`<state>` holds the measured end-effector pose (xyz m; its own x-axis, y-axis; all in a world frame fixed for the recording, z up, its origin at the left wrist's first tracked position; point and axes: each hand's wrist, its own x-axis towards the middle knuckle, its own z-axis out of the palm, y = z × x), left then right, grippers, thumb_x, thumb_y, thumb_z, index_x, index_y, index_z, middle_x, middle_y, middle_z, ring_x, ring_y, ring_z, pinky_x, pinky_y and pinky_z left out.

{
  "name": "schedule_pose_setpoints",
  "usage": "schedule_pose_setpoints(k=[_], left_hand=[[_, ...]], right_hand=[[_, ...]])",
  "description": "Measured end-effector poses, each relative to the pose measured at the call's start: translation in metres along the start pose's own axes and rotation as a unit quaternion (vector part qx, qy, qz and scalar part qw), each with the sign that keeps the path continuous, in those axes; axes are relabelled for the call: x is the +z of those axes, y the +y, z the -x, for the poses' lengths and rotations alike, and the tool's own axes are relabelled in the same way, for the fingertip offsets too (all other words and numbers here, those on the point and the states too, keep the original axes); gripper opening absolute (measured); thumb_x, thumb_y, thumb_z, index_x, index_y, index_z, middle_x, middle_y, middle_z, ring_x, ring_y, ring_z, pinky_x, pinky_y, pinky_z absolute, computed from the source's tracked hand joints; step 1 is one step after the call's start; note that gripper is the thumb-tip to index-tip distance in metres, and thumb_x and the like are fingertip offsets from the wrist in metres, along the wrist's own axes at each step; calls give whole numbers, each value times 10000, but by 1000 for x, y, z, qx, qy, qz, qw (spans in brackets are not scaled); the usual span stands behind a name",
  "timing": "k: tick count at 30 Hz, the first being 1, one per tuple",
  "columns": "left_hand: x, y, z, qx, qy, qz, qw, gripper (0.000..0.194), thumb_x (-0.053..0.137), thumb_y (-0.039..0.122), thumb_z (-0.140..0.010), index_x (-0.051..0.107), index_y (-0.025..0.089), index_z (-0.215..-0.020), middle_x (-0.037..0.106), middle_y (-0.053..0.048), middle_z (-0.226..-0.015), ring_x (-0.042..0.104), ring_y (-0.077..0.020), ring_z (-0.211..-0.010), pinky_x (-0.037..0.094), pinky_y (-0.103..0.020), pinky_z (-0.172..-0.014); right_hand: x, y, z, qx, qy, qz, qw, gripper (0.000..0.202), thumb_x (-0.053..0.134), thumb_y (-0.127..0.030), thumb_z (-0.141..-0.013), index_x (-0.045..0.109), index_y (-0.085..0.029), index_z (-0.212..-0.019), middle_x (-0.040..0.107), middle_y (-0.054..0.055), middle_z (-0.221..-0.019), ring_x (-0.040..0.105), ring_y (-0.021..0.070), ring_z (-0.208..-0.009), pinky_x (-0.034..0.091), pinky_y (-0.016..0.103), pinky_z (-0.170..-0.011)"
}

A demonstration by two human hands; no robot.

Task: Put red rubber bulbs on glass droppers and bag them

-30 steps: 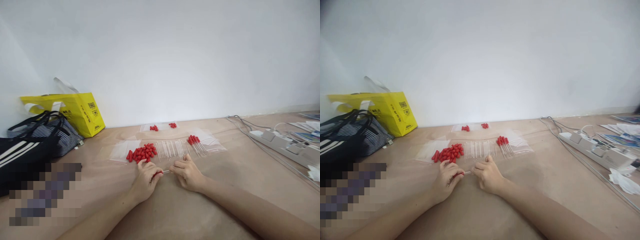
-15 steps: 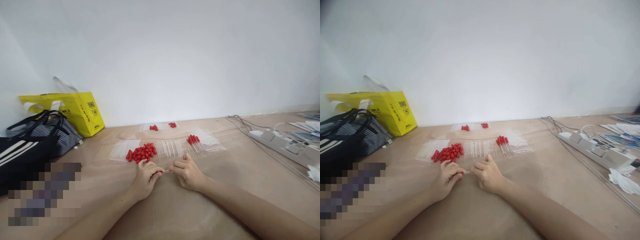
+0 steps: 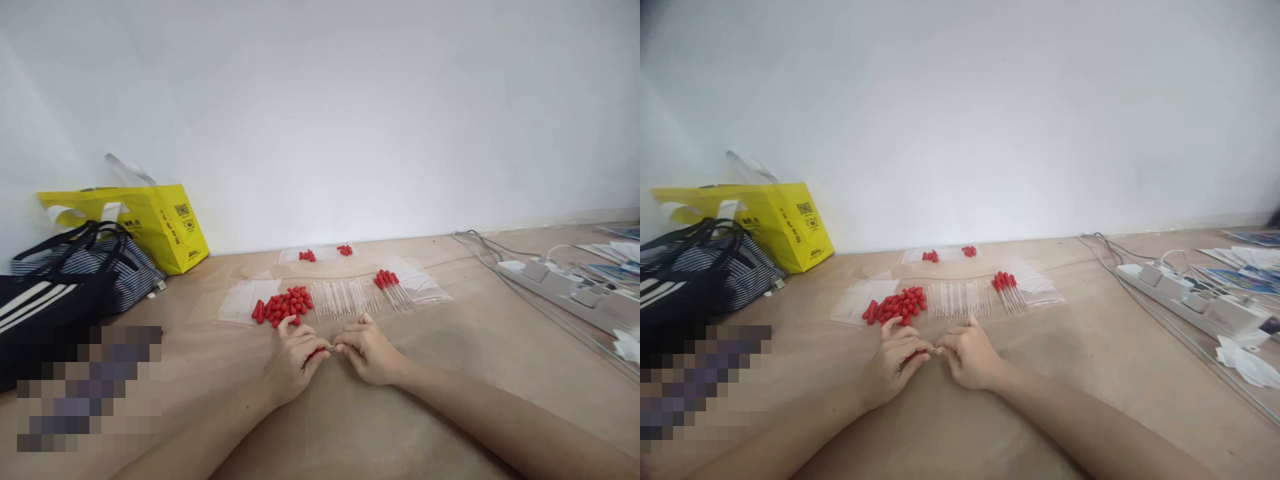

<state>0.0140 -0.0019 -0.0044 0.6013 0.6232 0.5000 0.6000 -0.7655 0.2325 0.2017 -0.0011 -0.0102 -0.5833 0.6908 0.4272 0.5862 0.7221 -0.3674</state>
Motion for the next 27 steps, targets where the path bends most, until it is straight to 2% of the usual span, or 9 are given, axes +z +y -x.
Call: schedule_pose_setpoints(k=[2, 5, 10, 17, 22, 27], left_hand=[[0, -5, 0, 2, -4, -2, 1000, 107, 501, 260, -813, 577, 231, -881, 652, 44, -707, 550, -152, -769, 72, -431, -946], [-3, -10, 0, -8, 1, -18, 1000, 203, 563, 322, -777, 558, 232, -958, 653, 32, -763, 551, -161, -779, 76, -430, -945], [-6, -8, 1, -5, 15, -20, 1000, 82, 519, 242, -809, 568, 243, -874, 648, 52, -760, 544, -132, -747, 90, -421, -942], [-6, -1, 2, -6, 20, -4, 1000, 114, 471, 212, -824, 580, 245, -808, 639, 52, -691, 536, -133, -728, 114, -421, -920], [-4, -2, 2, -9, 29, 8, 999, 110, 471, 213, -816, 577, 236, -794, 636, 52, -692, 535, -135, -727, 111, -432, -923], [-4, -1, 1, -16, 24, 1, 1000, 97, 487, 231, -801, 579, 231, -772, 633, 45, -680, 534, -146, -743, 100, -448, -925]], right_hand=[[-3, 2, -1, 12, -7, -16, 1000, 180, 395, -172, -832, 572, -185, -797, 613, -8, -728, 506, 97, -644, 218, 264, -680], [-8, 5, 0, 38, -3, -42, 998, 197, 382, -192, -849, 568, -182, -785, 622, -11, -739, 517, 99, -664, 224, 266, -687], [-10, 7, 4, 48, -5, -51, 998, 213, 375, -215, -858, 575, -181, -793, 626, -7, -715, 518, 102, -638, 229, 274, -682], [-3, 4, 6, 17, 9, -39, 999, 228, 364, -210, -856, 576, -181, -780, 592, -8, -656, 484, 98, -596, 234, 262, -659], [0, 2, 5, 22, 30, -41, 998, 220, 373, -202, -848, 577, -179, -767, 572, -10, -647, 473, 99, -595, 237, 258, -650], [3, 0, 4, 18, 25, -43, 999, 235, 360, -205, -857, 580, -180, -776, 576, -5, -653, 478, 102, -596, 244, 258, -643]])
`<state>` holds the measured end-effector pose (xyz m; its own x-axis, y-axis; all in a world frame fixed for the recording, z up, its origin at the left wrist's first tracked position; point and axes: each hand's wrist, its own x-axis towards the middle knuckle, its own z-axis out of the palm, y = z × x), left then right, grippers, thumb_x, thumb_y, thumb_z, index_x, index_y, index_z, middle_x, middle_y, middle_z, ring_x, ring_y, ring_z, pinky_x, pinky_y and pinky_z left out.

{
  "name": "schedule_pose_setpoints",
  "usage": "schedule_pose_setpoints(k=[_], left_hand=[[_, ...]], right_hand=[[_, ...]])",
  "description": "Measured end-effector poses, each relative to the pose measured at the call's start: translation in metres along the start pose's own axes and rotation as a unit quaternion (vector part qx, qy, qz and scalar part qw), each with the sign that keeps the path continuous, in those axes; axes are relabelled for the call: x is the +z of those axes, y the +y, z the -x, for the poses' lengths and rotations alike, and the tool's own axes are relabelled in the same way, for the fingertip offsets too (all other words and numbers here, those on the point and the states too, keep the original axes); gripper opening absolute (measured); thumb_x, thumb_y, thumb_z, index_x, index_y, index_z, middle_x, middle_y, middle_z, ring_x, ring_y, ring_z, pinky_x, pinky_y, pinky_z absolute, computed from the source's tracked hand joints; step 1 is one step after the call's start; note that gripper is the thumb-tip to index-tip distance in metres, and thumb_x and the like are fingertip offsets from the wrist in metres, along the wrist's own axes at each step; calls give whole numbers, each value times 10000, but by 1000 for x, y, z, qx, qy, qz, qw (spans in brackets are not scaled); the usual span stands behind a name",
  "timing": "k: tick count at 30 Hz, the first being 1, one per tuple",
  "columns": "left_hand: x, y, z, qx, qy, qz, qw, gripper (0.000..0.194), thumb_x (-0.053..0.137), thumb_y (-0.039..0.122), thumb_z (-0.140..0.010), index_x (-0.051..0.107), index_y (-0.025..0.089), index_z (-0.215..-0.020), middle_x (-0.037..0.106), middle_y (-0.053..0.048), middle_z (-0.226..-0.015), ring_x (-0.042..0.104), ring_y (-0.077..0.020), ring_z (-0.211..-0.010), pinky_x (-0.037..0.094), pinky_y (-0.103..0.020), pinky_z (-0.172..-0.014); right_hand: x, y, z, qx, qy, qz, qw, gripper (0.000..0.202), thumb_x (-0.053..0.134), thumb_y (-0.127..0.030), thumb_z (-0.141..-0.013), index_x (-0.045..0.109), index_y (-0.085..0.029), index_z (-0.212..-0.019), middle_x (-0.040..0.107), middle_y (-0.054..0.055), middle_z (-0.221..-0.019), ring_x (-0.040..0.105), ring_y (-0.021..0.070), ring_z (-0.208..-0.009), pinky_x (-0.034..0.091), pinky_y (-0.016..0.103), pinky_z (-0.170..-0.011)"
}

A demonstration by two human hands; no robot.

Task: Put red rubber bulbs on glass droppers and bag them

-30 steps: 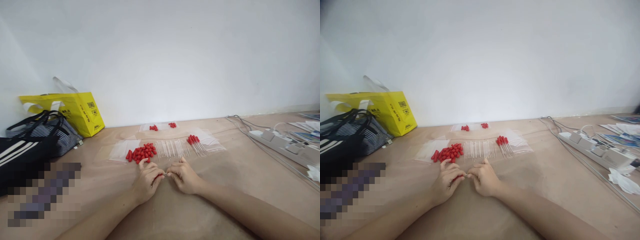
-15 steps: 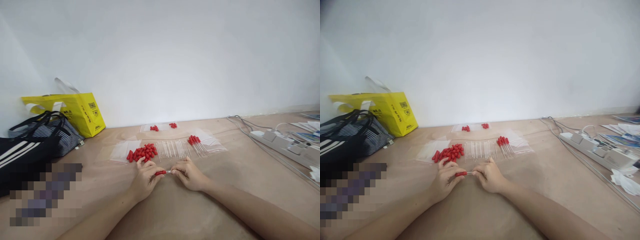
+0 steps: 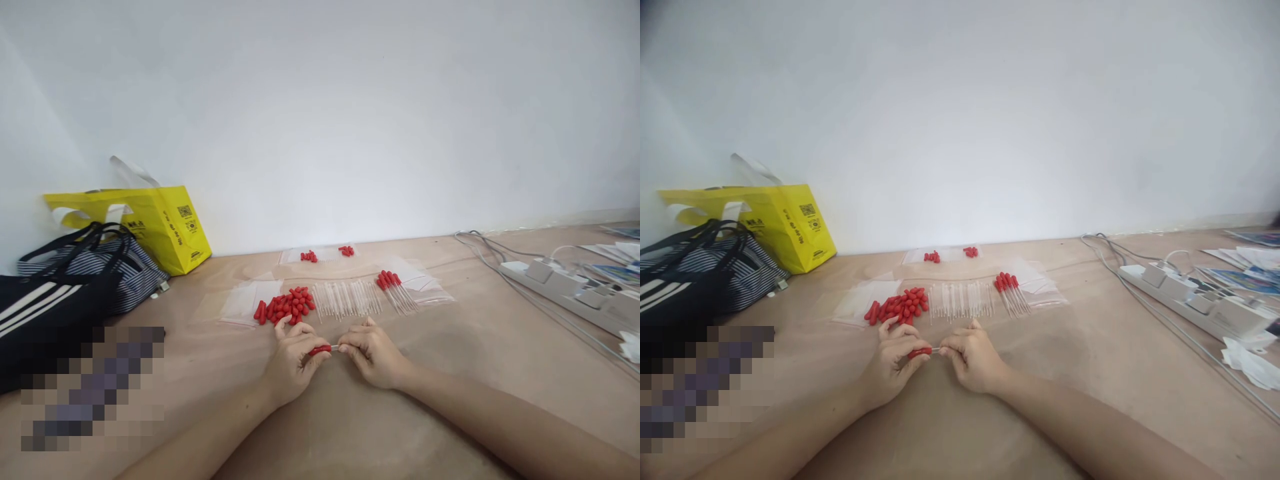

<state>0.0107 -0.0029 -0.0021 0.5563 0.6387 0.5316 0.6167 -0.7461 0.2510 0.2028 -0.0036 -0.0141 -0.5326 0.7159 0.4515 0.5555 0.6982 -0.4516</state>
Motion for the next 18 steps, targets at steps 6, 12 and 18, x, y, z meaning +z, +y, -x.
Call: schedule_pose_setpoints(k=[6, 12, 18], left_hand=[[-2, -4, -1, -1, -28, -5, 1000, 87, 508, 247, -799, 594, 252, -811, 642, 51, -680, 537, -156, -762, 97, -453, -912], [-2, -8, -2, -25, -10, -11, 1000, 102, 515, 276, -805, 617, 281, -804, 649, 66, -684, 542, -137, -727, 66, -452, -938], [-3, -5, -1, -8, 1, -53, 999, 128, 535, 281, -786, 617, 238, -698, 622, 57, -605, 544, -136, -699, 42, -469, -967]], right_hand=[[-5, 6, -2, -32, -28, 5, 999, 241, 348, -230, -880, 584, -189, -862, 619, 12, -742, 519, 117, -680, 255, 270, -675], [-13, 13, 0, -46, -21, 56, 997, 227, 406, -296, -868, 615, -209, -879, 605, 19, -747, 514, 126, -730, 240, 278, -672], [-14, 16, 1, -74, -1, 123, 990, 198, 447, -283, -846, 630, -212, -821, 593, 9, -707, 473, 121, -705, 206, 304, -678]])
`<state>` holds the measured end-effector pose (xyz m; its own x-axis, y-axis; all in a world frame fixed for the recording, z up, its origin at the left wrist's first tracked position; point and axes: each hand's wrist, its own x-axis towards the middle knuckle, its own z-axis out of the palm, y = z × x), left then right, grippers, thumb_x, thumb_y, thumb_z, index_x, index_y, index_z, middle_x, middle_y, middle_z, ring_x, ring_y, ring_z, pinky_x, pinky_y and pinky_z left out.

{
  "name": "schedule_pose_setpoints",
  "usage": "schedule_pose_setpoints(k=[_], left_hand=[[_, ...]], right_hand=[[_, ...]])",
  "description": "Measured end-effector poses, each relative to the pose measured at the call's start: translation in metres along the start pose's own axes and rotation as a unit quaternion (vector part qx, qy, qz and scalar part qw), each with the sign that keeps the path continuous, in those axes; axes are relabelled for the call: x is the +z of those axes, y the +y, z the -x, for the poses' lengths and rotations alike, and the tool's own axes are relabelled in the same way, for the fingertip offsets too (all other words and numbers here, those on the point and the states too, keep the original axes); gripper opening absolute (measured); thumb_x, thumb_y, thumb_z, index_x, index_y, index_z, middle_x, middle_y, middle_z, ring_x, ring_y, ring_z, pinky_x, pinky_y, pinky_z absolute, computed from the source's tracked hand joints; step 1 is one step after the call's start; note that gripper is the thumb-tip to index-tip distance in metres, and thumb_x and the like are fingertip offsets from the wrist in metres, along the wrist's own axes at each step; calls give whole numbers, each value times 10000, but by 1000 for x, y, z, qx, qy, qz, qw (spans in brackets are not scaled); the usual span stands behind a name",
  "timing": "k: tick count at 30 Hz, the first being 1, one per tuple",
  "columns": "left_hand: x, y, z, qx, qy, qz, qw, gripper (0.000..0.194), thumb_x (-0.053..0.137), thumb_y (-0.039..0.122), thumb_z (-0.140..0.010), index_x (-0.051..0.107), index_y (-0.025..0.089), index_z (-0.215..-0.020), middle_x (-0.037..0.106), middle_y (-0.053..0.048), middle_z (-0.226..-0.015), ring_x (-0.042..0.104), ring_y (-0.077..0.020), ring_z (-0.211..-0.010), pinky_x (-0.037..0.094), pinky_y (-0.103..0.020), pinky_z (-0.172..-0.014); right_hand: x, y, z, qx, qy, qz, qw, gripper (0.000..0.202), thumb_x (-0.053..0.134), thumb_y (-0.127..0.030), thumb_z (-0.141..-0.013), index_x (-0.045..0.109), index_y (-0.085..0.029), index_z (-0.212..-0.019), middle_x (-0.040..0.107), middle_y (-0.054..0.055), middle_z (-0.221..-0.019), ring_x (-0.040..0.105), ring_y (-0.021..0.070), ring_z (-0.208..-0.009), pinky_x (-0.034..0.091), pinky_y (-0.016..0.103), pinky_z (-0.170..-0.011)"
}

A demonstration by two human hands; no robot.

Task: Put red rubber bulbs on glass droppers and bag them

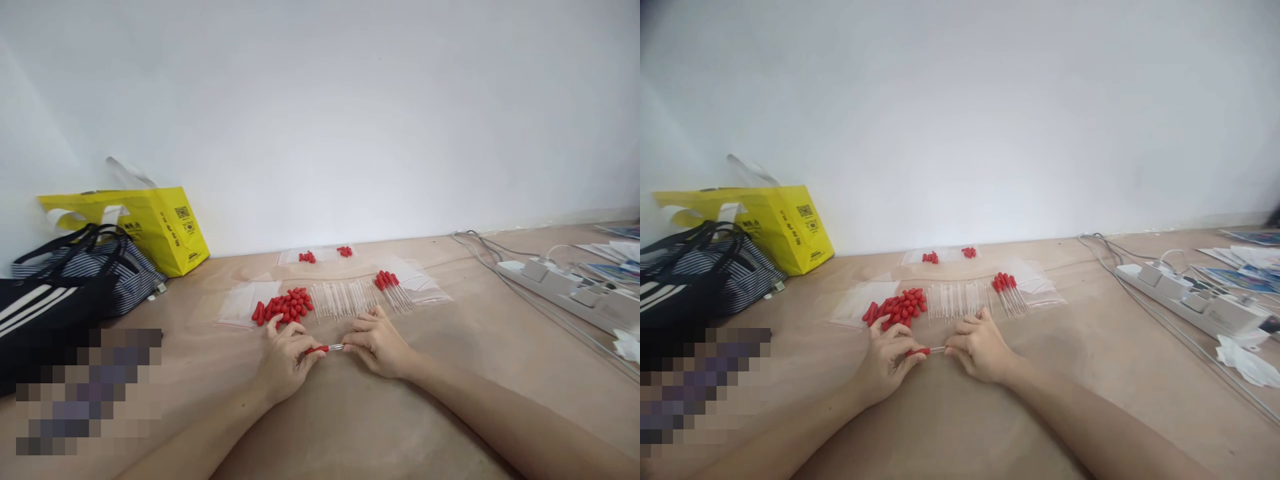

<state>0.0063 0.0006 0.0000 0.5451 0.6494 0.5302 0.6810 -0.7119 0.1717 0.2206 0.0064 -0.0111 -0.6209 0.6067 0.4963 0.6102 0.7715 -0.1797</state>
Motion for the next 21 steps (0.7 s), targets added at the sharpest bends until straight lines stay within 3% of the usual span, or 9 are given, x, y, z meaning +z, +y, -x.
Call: schedule_pose_setpoints(k=[8, 16, 21], left_hand=[[-4, 3, 0, -1, 4, 30, 1000, 177, 485, 254, -802, 613, 225, -683, 618, 33, -636, 555, -151, -728, 107, -469, -949], [-2, -2, -1, -52, -42, 113, 991, 176, 488, 294, -793, 610, 225, -687, 641, 12, -735, 564, -164, -786, 195, -445, -890], [-3, -2, 2, -7, -44, 40, 998, 139, 503, 261, -795, 607, 234, -707, 631, 42, -649, 555, -155, -750, 113, -467, -926]], right_hand=[[-6, -4, -1, 12, 12, -11, 1000, 201, 445, -276, -840, 637, -228, -806, 606, 1, -708, 446, 122, -693, 203, 316, -697], [-6, -4, -1, 25, 14, -38, 999, 218, 423, -262, -851, 630, -221, -798, 609, -3, -702, 433, 118, -673, 200, 315, -685], [-1, -3, 1, -10, 12, 8, 1000, 202, 448, -287, -840, 631, -212, -801, 598, 16, -688, 430, 140, -712, 198, 329, -703]])
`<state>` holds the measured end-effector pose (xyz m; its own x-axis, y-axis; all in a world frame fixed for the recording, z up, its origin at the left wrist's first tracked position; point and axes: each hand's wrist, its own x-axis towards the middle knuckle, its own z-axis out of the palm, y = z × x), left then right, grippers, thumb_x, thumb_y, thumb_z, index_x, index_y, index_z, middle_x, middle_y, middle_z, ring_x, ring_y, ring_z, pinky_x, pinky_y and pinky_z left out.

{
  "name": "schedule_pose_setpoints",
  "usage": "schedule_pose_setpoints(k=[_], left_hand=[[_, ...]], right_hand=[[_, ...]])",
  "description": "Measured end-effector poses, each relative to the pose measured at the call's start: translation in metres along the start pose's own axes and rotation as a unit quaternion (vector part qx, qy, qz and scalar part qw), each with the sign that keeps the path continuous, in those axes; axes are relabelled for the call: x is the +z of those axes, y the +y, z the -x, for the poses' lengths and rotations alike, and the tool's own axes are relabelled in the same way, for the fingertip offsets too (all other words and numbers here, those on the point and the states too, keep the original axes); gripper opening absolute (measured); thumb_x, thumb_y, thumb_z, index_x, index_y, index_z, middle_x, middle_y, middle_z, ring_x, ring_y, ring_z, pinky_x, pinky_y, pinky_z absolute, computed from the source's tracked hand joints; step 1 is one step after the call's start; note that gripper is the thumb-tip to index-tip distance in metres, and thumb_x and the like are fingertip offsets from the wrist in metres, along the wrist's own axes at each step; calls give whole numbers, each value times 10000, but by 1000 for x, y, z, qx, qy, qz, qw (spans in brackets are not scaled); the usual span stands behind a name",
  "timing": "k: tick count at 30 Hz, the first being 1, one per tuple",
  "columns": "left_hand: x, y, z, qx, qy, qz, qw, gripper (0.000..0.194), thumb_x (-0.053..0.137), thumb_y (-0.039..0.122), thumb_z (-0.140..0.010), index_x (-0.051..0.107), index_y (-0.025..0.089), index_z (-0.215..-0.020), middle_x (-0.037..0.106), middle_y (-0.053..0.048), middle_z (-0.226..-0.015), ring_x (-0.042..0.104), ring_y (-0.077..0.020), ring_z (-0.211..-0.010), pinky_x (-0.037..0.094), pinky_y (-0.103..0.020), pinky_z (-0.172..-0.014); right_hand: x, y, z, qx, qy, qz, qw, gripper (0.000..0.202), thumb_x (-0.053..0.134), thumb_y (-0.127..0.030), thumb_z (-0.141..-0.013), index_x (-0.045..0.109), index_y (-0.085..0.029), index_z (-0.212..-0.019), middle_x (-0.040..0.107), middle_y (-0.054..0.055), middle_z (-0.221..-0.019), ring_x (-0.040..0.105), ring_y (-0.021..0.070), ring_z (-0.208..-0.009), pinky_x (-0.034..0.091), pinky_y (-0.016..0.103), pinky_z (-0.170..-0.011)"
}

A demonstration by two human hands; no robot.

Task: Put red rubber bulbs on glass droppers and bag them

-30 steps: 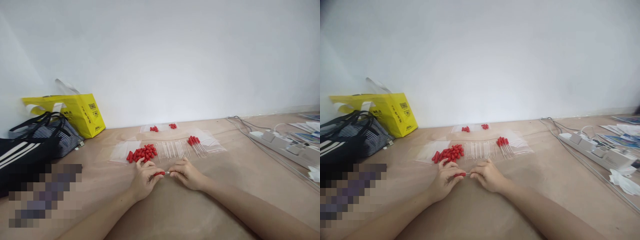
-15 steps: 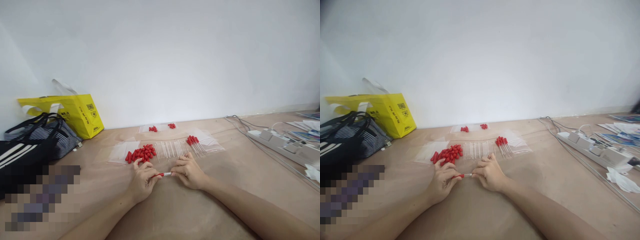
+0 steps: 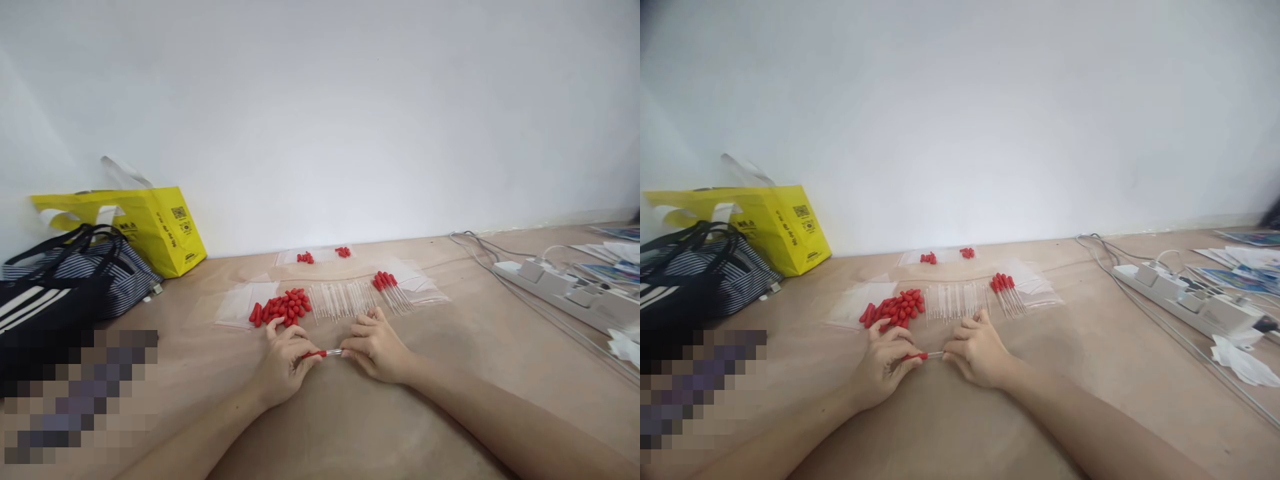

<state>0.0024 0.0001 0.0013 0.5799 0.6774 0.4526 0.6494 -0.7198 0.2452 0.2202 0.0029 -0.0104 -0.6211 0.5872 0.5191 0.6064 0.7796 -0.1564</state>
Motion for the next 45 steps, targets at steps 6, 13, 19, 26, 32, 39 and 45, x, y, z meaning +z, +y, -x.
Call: schedule_pose_setpoints(k=[6, 13, 19, 26, 32, 39, 45], left_hand=[[2, -4, 0, -3, -2, -31, 1000, 122, 504, 286, -809, 614, 262, -762, 648, 50, -690, 546, -154, -770, 85, -466, -944], [0, -13, -1, -119, 27, -24, 992, 501, 533, 398, -753, 386, 253, -1209, 559, -56, -1115, 462, -249, -1019, 233, -480, -885], [3, -16, -1, -128, 33, -46, 990, 356, 519, 322, -766, 472, 251, -1112, 580, -38, -1069, 475, -247, -998, 257, -464, -868], [3, -15, -1, -130, 41, -53, 989, 258, 528, 292, -754, 535, 246, -1008, 608, -28, -991, 498, -237, -947, 283, -448, -841], [2, -14, -3, -138, 28, -48, 989, 212, 529, 284, -752, 554, 256, -961, 609, -20, -987, 493, -239, -958, 276, -462, -835], [3, -15, -3, -125, 17, -49, 991, 138, 530, 289, -753, 590, 259, -874, 609, -16, -970, 491, -242, -961, 268, -472, -827], [3, -15, -3, -121, 8, -46, 992, 103, 536, 284, -752, 609, 256, -819, 604, -19, -961, 495, -241, -949, 268, -474, -819]], right_hand=[[1, -4, 0, -3, -1, 33, 999, 194, 447, -282, -837, 627, -215, -807, 591, 11, -679, 438, 134, -713, 196, 318, -698], [-13, 36, 2, 264, 99, 95, 955, 246, 417, -282, -824, 644, -215, -758, 632, 34, -741, 499, 165, -776, 200, 317, -714], [-20, 80, 6, 499, 93, 107, 855, 308, 388, -402, -807, 656, -250, -815, 658, 39, -752, 556, 217, -790, 229, 354, -758], [-8, 88, 2, 533, 57, 131, 834, 310, 400, -411, -785, 636, -230, -872, 662, 56, -786, 575, 232, -813, 240, 381, -793], [-8, 90, 2, 530, 50, 138, 835, 325, 399, -427, -776, 633, -222, -871, 655, 57, -748, 575, 233, -793, 244, 382, -779], [-14, 75, -13, 466, 43, 158, 869, 281, 403, -374, -774, 639, -224, -808, 642, 60, -835, 546, 230, -836, 229, 391, -777], [-8, 77, -41, 492, -76, 157, 853, 243, 454, -304, -742, 647, -159, -717, 634, 104, -754, 558, 230, -786, 229, 397, -775]])
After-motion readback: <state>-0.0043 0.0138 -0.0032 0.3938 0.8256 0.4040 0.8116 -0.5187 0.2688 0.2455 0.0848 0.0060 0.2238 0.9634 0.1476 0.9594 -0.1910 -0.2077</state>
